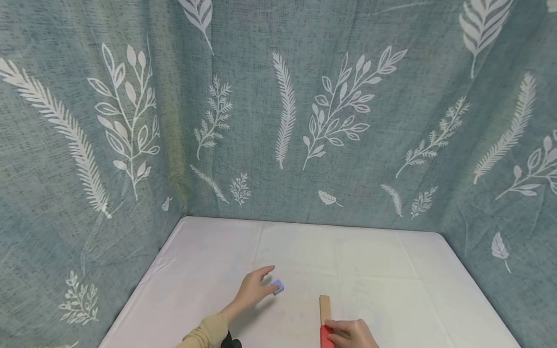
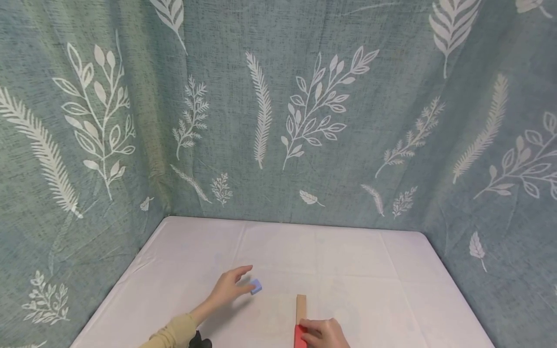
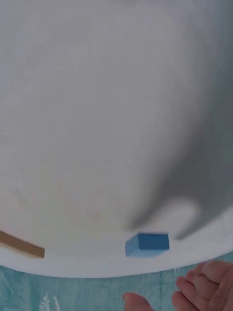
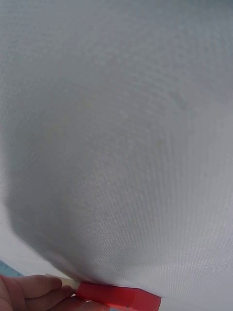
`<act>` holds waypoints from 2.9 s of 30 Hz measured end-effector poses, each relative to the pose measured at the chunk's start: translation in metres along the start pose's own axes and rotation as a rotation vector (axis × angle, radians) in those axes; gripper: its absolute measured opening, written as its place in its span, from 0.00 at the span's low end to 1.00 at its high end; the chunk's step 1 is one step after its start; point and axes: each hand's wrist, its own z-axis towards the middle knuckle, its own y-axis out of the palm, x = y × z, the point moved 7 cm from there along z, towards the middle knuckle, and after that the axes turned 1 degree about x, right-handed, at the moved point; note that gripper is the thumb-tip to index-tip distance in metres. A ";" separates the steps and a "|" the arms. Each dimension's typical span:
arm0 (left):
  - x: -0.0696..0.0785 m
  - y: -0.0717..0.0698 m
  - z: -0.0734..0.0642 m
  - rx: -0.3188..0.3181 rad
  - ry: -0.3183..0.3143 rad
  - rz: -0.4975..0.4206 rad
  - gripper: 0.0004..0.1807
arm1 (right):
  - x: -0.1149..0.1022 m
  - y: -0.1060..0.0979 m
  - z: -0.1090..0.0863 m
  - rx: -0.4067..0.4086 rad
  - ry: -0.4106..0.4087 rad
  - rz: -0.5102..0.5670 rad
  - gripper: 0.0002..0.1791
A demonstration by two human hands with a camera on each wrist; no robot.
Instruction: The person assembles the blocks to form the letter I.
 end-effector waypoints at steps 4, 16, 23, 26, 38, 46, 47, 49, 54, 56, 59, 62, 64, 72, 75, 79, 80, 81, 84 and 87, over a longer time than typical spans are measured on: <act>-0.009 0.004 -0.004 0.025 -0.013 0.011 0.29 | 0.000 0.000 0.000 -0.001 0.017 0.004 0.22; -0.024 0.015 -0.012 0.100 -0.081 0.011 0.26 | 0.000 0.000 0.000 -0.006 0.057 0.014 0.20; -0.026 0.017 -0.013 0.167 -0.090 -0.012 0.23 | 0.002 0.001 0.000 -0.010 0.080 0.030 0.20; -0.026 0.017 -0.013 0.182 -0.095 -0.011 0.22 | 0.002 0.001 0.000 -0.008 0.079 0.042 0.21; -0.032 0.023 -0.017 0.210 -0.135 0.069 0.19 | 0.002 0.000 -0.001 0.000 0.065 0.039 0.20; -0.031 0.022 -0.016 0.238 -0.156 0.074 0.19 | 0.000 0.000 -0.001 -0.001 0.050 0.022 0.21; -0.031 0.022 -0.016 0.238 -0.159 0.076 0.19 | 0.000 -0.001 -0.001 -0.002 0.053 0.026 0.21; -0.031 0.021 -0.016 0.236 -0.164 0.076 0.19 | 0.000 0.000 -0.001 -0.006 0.063 0.036 0.21; -0.032 0.021 -0.015 0.234 -0.157 0.073 0.18 | 0.001 0.001 -0.001 -0.008 0.091 0.062 0.21; -0.032 0.021 -0.015 0.235 -0.145 0.067 0.18 | 0.002 0.001 -0.001 -0.009 0.105 0.072 0.21; -0.032 0.020 -0.015 0.242 -0.125 0.056 0.18 | 0.003 0.002 -0.001 -0.010 0.102 0.071 0.21; -0.029 0.018 -0.017 0.266 -0.083 0.047 0.18 | 0.004 0.001 -0.001 -0.007 0.081 0.050 0.21; -0.027 0.017 -0.018 0.270 -0.054 0.039 0.17 | 0.004 0.001 -0.001 -0.006 0.069 0.039 0.21; -0.031 0.017 -0.017 0.204 -0.104 -0.034 0.18 | 0.003 0.001 -0.001 -0.010 0.070 0.046 0.21; -0.031 0.016 -0.016 0.191 -0.125 -0.033 0.18 | 0.003 0.001 0.000 -0.012 0.074 0.056 0.21; -0.030 0.013 -0.014 0.191 -0.135 -0.034 0.17 | 0.003 0.001 -0.001 -0.012 0.075 0.064 0.21; -0.029 0.012 -0.013 0.193 -0.124 -0.038 0.17 | 0.003 0.001 -0.001 -0.012 0.075 0.064 0.21; -0.029 0.011 -0.012 0.194 -0.118 -0.046 0.17 | 0.003 0.002 -0.001 -0.013 0.078 0.067 0.21; -0.025 0.007 -0.009 0.193 -0.082 -0.075 0.17 | 0.003 0.001 -0.001 -0.012 0.070 0.056 0.21; -0.020 0.004 -0.005 0.192 -0.052 -0.109 0.16 | 0.002 0.001 0.000 -0.007 0.048 0.026 0.21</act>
